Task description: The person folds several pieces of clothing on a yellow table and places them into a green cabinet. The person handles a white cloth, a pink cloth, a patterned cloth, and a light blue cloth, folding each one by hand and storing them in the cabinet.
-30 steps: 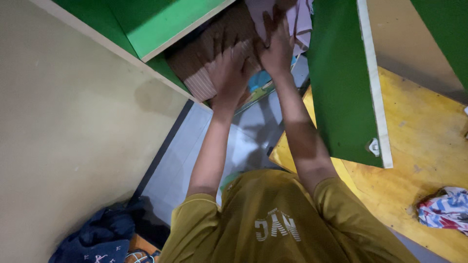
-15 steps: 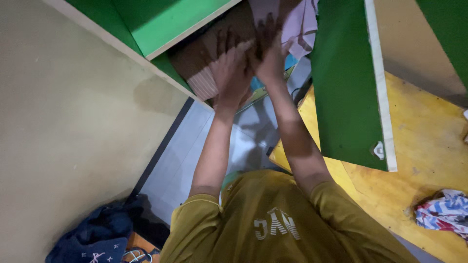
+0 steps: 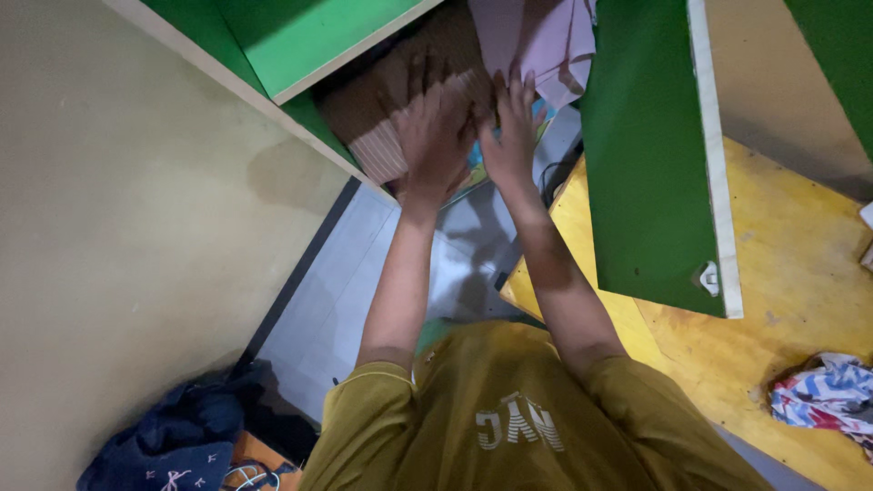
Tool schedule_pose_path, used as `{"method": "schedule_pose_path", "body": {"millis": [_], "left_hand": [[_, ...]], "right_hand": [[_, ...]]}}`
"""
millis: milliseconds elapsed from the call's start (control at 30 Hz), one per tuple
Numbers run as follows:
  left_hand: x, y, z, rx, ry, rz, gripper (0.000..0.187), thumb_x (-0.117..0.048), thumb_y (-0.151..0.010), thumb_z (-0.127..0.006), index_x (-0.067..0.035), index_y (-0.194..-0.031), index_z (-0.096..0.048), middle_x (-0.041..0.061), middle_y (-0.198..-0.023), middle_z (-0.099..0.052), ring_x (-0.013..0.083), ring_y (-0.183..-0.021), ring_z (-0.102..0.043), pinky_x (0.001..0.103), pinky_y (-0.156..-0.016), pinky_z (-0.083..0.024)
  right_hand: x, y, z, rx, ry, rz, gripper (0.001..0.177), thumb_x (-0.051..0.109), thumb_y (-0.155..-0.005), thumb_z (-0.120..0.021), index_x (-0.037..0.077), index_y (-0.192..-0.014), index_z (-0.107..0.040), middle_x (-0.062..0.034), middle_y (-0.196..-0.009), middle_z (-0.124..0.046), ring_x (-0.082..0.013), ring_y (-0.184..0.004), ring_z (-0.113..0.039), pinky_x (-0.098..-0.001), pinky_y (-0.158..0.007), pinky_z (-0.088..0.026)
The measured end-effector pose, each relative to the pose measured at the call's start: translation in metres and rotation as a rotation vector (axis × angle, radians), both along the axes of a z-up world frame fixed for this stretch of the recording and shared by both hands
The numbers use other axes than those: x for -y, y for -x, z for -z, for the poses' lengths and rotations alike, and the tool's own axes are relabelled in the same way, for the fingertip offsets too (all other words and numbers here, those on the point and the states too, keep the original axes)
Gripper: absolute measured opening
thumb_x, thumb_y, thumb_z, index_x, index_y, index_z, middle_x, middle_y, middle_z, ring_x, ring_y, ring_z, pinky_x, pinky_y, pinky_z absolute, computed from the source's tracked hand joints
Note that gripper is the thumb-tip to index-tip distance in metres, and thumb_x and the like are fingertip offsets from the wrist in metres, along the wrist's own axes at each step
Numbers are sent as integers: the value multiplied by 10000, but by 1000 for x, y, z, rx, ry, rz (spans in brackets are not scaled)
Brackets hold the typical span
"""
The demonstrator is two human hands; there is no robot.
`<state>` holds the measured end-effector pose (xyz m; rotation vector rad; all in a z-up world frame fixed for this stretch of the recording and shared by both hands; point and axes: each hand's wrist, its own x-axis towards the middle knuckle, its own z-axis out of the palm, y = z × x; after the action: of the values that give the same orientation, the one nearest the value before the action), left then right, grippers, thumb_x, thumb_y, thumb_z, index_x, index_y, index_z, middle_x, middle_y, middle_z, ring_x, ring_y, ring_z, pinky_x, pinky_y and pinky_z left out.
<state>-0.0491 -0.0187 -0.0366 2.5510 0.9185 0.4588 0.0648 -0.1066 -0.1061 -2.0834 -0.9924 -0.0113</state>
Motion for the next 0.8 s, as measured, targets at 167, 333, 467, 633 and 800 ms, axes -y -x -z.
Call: {"method": "schedule_pose_path", "body": {"millis": [167, 333, 467, 633, 800], "left_hand": [[0, 3, 1, 192, -248, 32, 744, -449, -851, -760, -134, -1477, -509, 140, -1465, -528, 362, -1343, -487, 650, -1092, -303], [16, 14, 5, 201, -287, 74, 688, -359, -936, -723, -159, -1547, -479, 135, -1607, -432, 400, -1485, -380, 669, -1205, -226], [53, 17, 34, 280, -330, 71, 623, -279, -950, -689, -147, -1530, -504, 130, -1642, -373, 396, -1530, -336, 695, -1235, -158], [128, 35, 141, 471, -130, 76, 547, -208, -921, -662, -159, -1458, -566, 109, -1635, -402, 381, -1533, -362, 643, -1295, -181], [220, 62, 286, 397, 98, 163, 594, -214, -928, -605, -122, -1508, -520, 179, -1645, -384, 440, -1519, -342, 603, -1239, -290]], "right_hand": [[15, 6, 11, -43, -133, -87, 612, 319, -1128, -535, 90, -1649, -312, -158, -1753, -182, -412, -1633, -96, -614, -1307, -122], [46, 20, 41, -146, -76, -135, 726, 268, -1062, -599, 49, -1653, -239, -186, -1734, -170, -427, -1601, -116, -546, -1286, -130], [86, 31, 90, -159, -70, -195, 755, 209, -1012, -617, 56, -1653, -248, -194, -1725, -227, -412, -1606, -184, -537, -1296, -158], [157, 41, 177, -152, 87, -284, 739, 200, -975, -604, 108, -1646, -308, -180, -1713, -294, -395, -1605, -250, -586, -1289, -198], [261, 49, 276, -133, 356, -220, 881, 333, -858, -701, 68, -1582, -275, -236, -1637, -271, -451, -1494, -224, -721, -1128, -168]]}}
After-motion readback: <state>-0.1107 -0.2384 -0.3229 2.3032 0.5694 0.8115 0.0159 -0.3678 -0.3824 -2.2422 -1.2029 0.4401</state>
